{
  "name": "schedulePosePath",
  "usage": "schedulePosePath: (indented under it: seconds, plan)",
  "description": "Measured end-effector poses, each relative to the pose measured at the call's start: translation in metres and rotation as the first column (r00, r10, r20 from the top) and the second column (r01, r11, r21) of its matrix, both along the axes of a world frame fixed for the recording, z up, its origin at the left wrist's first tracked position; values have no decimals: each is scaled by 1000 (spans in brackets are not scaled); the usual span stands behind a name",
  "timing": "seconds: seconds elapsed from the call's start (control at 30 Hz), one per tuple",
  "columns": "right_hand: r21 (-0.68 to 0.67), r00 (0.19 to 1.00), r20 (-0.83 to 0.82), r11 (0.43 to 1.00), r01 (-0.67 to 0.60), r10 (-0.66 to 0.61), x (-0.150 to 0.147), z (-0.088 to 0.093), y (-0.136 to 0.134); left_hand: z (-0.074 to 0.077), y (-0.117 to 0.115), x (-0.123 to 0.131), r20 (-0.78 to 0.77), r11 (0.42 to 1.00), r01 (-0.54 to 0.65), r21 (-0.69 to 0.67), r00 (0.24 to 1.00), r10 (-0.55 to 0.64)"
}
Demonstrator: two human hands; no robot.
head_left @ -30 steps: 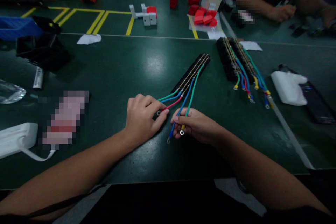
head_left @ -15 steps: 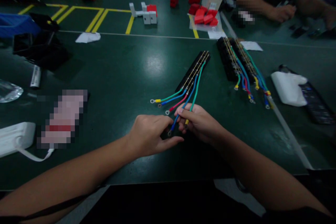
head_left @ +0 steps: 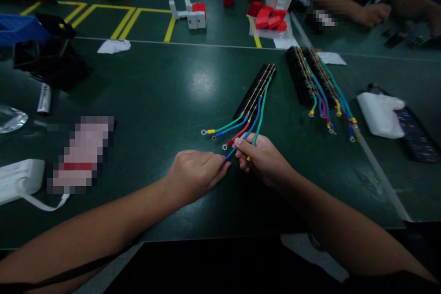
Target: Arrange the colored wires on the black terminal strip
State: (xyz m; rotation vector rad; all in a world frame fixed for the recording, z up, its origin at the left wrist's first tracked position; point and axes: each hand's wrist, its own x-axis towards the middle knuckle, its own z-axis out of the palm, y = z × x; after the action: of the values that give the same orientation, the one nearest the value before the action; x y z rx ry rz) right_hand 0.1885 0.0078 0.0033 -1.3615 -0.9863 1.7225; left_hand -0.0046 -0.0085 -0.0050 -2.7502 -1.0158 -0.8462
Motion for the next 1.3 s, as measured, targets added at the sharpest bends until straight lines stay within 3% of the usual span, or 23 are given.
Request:
schedulePosePath:
  seconds: [0.13, 0.23, 0.33, 0.47, 0.63, 0.8, 0.93, 1.13, 1.3]
  plan:
    - [-8, 1000, 2, 1000, 0, 0, 0, -1, 0, 3, 0, 1, -44, 998, -12, 56, 999, 14]
    - [-43, 997, -70, 999, 17, -20, 0, 1, -1, 0, 1, 2, -38, 1000, -22, 22, 999, 23]
    - [-117, 977, -214, 993, -2, -23, -1, 6, -2, -2, 1, 3, 58, 987, 0, -161, 998, 9]
    - [-202, 930, -367, 974, -103, 22, -2, 13, -4, 3, 2, 7, 278, 916, 75, -395, 960, 42]
    - [-167, 948, -317, 982, -93, 36, -2, 13, -5, 10, 3, 8, 385, 811, 144, -567, 917, 106]
    - [-96, 988, -153, 995, -30, 15, -4, 4, -6, 3, 0, 7, 294, 910, 64, -411, 953, 66]
    - [-68, 997, -73, 998, -19, 14, -6, -1, -7, -3, -1, 5, 179, 956, 23, -292, 983, 31]
    - [-37, 1000, -9, 999, 16, -16, -7, 0, -9, 0, -2, 2, 5, 999, 2, -47, 1000, -2]
    - [-26, 1000, 13, 999, 25, -25, -8, -2, -10, 7, -4, 2, -48, 991, -1, 134, 999, 8]
